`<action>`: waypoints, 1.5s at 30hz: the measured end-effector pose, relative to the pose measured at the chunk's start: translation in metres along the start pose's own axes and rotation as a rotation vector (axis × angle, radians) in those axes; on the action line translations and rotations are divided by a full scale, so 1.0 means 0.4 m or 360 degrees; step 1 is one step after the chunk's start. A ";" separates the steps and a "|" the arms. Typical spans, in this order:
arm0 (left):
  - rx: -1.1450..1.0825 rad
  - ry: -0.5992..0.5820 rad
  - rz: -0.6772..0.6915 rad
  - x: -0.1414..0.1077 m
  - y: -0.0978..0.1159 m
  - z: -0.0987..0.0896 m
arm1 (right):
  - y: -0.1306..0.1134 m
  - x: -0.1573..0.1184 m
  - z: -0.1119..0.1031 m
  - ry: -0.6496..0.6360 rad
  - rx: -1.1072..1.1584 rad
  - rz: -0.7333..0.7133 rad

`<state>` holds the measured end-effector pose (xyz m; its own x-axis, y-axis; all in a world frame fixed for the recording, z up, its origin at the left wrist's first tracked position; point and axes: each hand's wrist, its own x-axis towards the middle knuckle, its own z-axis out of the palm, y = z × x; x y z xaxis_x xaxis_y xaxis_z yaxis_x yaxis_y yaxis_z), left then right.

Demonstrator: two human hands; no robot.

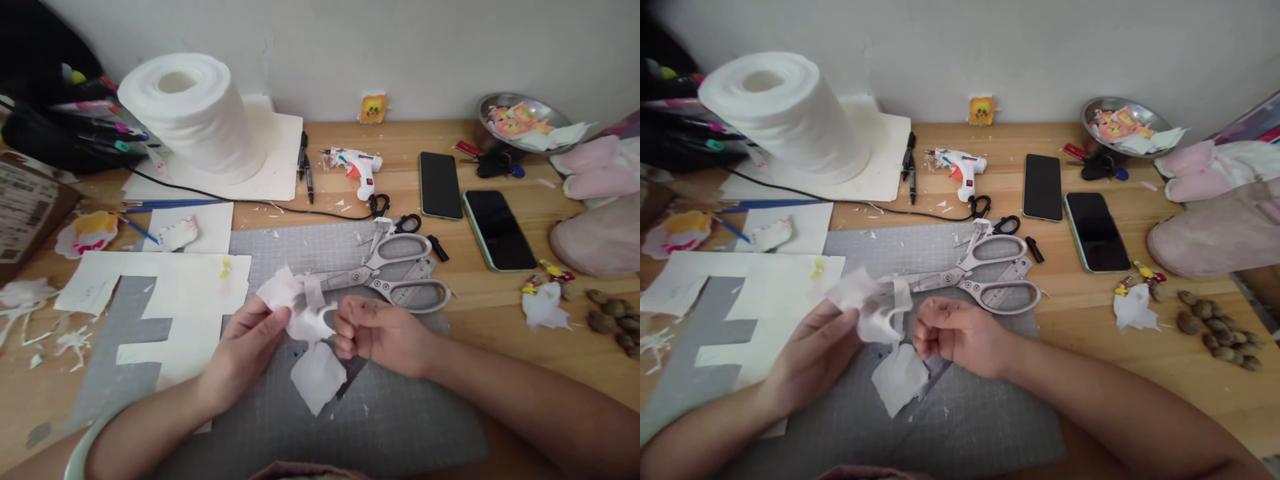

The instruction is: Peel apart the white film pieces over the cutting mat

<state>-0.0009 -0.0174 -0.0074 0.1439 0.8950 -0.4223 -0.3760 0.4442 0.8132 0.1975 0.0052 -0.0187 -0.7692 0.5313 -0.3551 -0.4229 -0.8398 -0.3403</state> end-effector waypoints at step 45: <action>0.0533 -0.0891 -0.0266 0.008 0.016 0.021 | 0.027 0.000 0.008 0.0122 -0.0628 -0.0098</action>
<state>0.0048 -0.0114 -0.0001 0.6621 0.6597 -0.3555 -0.0163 0.4870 0.8733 0.1915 -0.0042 -0.0196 -0.7038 0.5987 -0.3825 -0.2396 -0.7068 -0.6656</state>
